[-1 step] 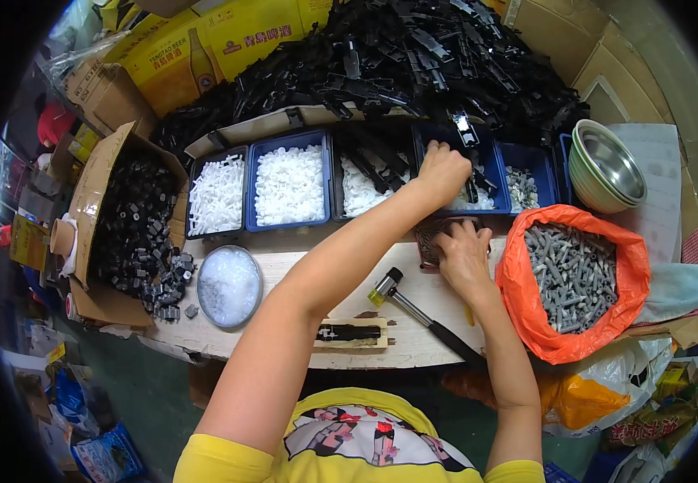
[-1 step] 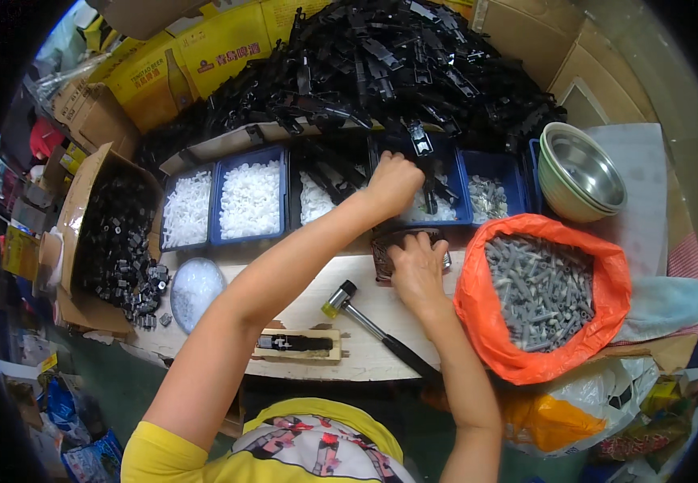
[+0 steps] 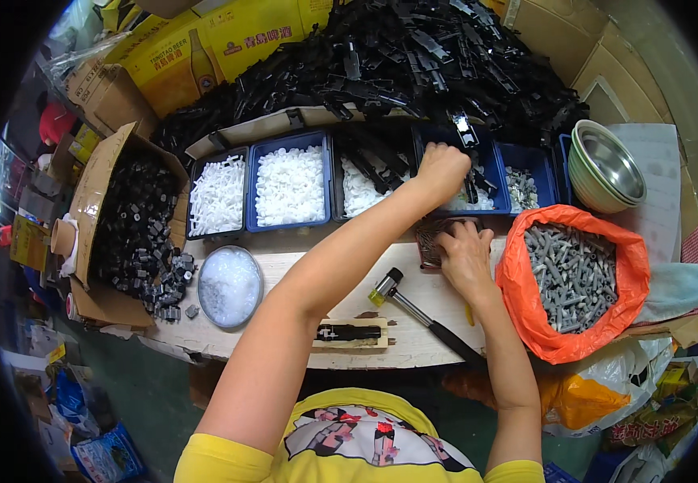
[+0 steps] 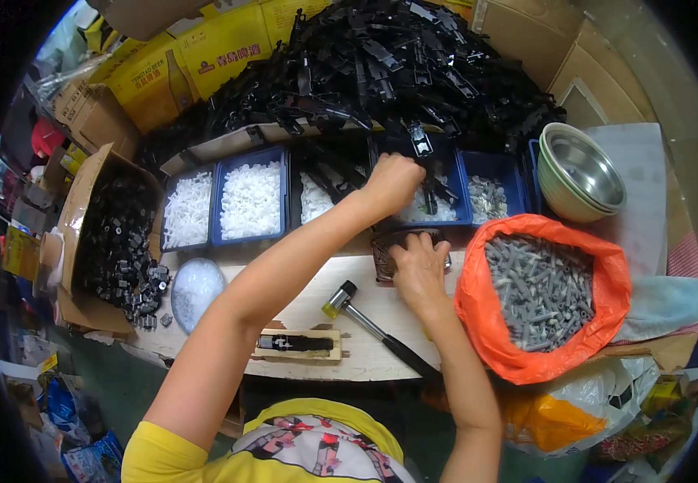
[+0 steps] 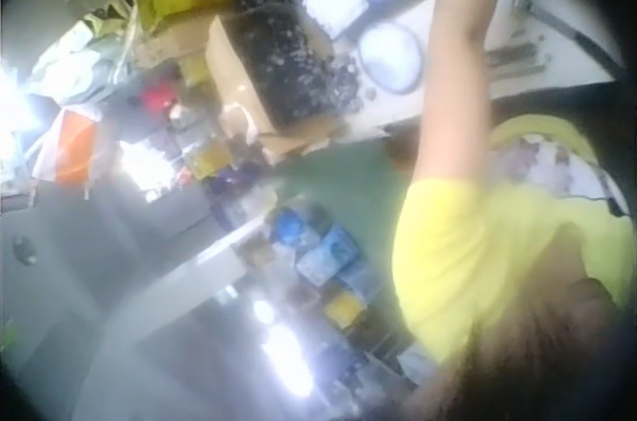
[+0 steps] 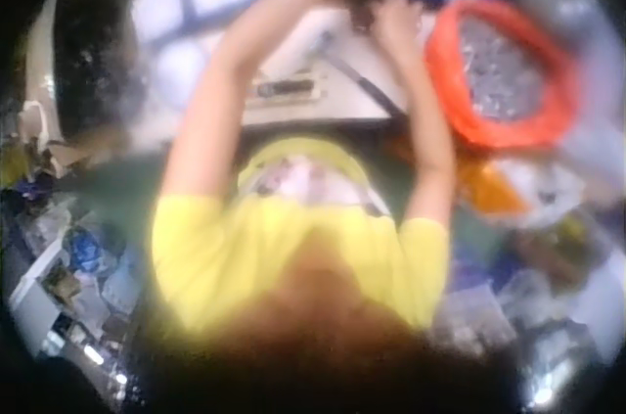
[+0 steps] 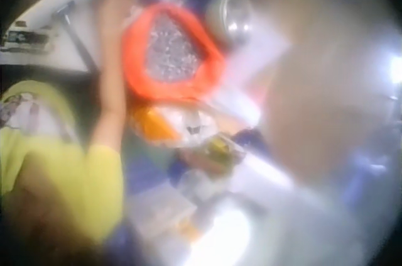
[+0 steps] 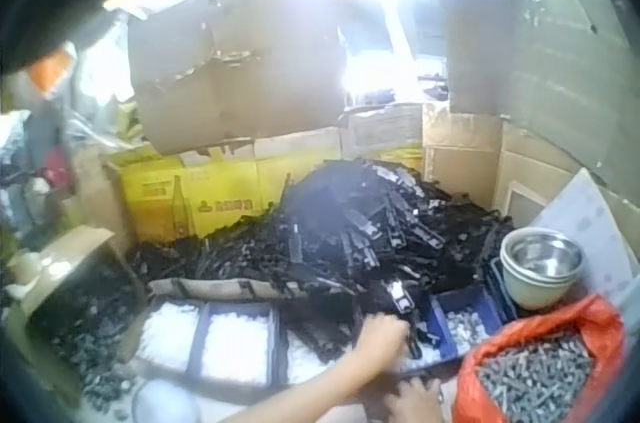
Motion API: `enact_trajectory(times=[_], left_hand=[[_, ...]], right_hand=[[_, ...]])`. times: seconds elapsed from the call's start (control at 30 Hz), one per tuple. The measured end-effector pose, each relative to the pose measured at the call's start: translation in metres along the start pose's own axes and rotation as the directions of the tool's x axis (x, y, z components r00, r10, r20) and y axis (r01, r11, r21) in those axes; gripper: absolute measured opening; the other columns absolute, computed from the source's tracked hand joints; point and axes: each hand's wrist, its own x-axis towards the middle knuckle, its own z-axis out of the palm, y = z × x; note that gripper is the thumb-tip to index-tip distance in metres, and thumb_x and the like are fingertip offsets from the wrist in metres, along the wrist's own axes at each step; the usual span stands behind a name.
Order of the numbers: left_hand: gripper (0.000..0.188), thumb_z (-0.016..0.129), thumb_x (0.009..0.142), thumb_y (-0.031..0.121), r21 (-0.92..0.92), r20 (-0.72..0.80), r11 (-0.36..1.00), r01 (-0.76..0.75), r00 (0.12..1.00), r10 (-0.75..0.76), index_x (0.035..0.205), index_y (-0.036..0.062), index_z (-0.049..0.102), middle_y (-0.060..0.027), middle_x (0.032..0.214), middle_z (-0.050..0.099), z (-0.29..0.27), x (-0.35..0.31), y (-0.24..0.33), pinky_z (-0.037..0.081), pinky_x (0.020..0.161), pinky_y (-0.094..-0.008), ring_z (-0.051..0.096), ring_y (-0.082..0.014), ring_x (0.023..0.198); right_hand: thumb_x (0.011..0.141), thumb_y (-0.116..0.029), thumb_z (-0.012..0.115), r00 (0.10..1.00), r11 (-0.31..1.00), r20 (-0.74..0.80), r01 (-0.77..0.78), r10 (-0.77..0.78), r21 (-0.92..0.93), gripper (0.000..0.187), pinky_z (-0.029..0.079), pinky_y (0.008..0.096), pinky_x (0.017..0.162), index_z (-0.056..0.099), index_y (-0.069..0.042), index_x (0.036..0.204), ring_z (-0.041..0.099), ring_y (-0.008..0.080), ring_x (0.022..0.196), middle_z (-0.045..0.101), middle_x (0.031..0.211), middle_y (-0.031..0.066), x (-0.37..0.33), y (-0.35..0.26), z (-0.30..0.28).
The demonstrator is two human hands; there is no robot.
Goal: The person assembles small components at a workbench. They pick up a white plastic piece and a metal pin, place them into a wooden jig, and strike the pin with a hammer to secure the assembly. The finished unit is then placed into a cardboard box, and the process repeats with new parts from trays and a bag.
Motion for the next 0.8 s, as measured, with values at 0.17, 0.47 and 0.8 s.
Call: enact_trajectory(times=[0.17,0.47,0.8], left_hand=[[0.019,0.066,0.079,0.019,-0.699,0.019,0.682,0.215,0.959,-0.282,0.075,0.0008,0.063,-0.0088,0.057,0.055,-0.032,-0.026,-0.001,0.043,0.050,-0.0333,0.054,-0.0145,0.054],[0.016,0.064,0.082,0.013,-0.870,0.493,-0.171,0.463,0.803,-0.336,0.087,-0.0021,0.062,-0.0015,0.060,0.053,-0.083,-0.187,0.022,0.036,0.038,-0.0206,0.046,-0.0066,0.046],[0.018,0.062,0.078,0.000,-0.781,0.538,-0.503,0.369,0.807,-0.243,0.095,-0.0039,0.061,-0.0130,0.073,0.063,-0.106,-0.275,0.022,0.054,0.052,-0.0294,0.062,-0.0171,0.056]], right_hand=[[0.072,-0.007,0.061,0.993,0.972,-0.092,-0.050,0.072,0.228,0.009,0.034,0.0375,0.072,0.063,-0.006,0.081,0.053,0.0242,0.083,0.060,0.078,0.0078,-0.005,0.005,-0.014],[0.077,0.000,0.058,0.988,0.647,-0.036,-0.070,0.149,0.760,0.004,0.044,0.0280,0.062,0.058,0.002,0.081,0.056,0.0164,0.066,0.059,0.073,0.0089,-0.023,-0.038,-0.052],[0.083,-0.006,0.055,0.973,0.340,0.210,-0.164,-0.100,0.926,0.003,0.038,0.0216,0.067,0.055,-0.002,0.082,0.048,0.0077,0.073,0.053,0.079,-0.0001,-0.031,-0.108,-0.044]])
